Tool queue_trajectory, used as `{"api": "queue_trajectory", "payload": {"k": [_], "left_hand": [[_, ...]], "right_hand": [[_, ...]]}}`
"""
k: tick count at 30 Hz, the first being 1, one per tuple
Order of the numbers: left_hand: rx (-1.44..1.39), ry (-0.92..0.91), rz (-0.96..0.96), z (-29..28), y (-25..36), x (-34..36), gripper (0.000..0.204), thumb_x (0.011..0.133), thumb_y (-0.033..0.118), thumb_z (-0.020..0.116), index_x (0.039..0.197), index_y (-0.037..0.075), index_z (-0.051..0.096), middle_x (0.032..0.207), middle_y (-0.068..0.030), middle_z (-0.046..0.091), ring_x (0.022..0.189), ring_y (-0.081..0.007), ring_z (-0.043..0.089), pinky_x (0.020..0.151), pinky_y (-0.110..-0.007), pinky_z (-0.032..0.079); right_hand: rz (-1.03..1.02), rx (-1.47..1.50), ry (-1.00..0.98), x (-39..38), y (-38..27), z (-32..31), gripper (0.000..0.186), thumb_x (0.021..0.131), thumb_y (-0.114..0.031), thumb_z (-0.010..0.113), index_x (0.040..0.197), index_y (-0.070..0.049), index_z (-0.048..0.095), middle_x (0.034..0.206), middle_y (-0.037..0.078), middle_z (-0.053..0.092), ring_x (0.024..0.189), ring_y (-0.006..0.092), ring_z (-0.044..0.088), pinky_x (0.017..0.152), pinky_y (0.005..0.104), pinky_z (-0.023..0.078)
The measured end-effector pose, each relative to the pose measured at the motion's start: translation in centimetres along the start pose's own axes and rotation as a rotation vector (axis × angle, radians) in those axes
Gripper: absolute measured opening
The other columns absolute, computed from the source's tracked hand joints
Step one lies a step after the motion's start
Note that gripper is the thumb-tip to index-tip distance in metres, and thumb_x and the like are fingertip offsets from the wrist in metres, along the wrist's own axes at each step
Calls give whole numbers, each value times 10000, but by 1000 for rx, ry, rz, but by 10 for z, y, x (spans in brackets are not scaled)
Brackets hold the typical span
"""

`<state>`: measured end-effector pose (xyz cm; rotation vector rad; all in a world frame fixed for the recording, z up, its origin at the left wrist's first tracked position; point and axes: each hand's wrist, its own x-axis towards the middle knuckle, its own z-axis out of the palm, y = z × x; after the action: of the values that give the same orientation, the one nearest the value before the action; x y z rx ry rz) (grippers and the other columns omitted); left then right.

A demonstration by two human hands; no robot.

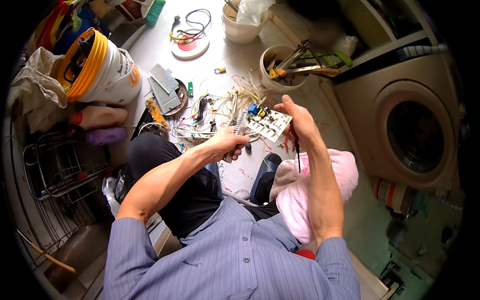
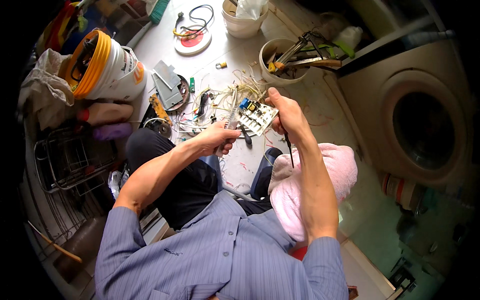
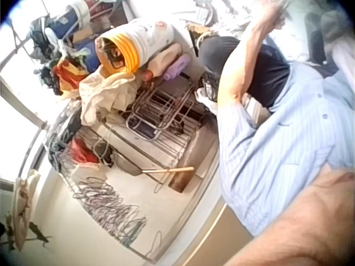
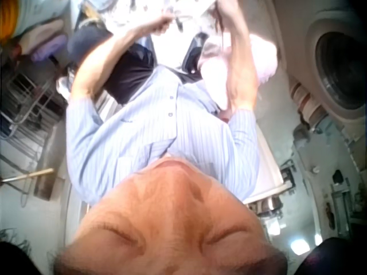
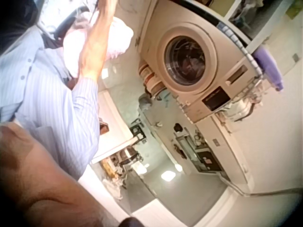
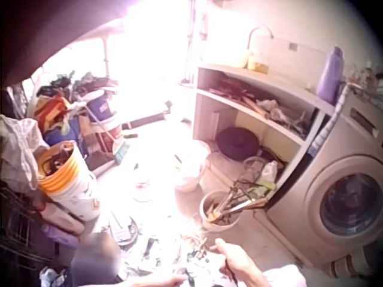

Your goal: The person disassembles an electronic circuit board by removing screws with a screwdriver and prying components apart by hand while sitting on the floor.

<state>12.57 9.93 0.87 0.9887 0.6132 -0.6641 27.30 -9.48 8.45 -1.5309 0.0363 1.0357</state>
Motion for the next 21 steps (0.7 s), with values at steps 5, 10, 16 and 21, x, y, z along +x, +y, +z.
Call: {"api": "queue_trajectory", "payload": {"k": [5,10,16,21], "left_hand": [[-146,67,-19,11,0,4,216,990,177,647,827,96,531,669,9,499,521,-104,513,432,-290,435],[-146,2,-13,25,-3,7,222,997,177,642,831,115,508,661,27,453,504,-92,442,423,-277,377],[-175,-88,-16,28,7,5,297,1003,179,621,779,160,426,619,65,346,464,-68,299,413,-272,262],[-30,-73,-7,34,4,2,325,996,189,618,766,163,389,610,66,333,457,-69,293,414,-275,245]], "right_hand": [[-273,-304,232,-28,7,23,682,935,-466,714,1325,64,533,765,57,677,543,75,561,487,233,425],[-457,-513,423,-22,8,48,614,870,-318,740,1301,61,524,911,184,737,819,215,717,782,344,550],[-573,-542,283,-28,-1,27,566,842,-247,763,1250,82,547,868,154,729,752,196,700,707,326,557],[-405,-430,201,-27,-15,-1,537,837,-223,789,1228,67,560,743,32,651,569,76,561,509,250,453]]}}
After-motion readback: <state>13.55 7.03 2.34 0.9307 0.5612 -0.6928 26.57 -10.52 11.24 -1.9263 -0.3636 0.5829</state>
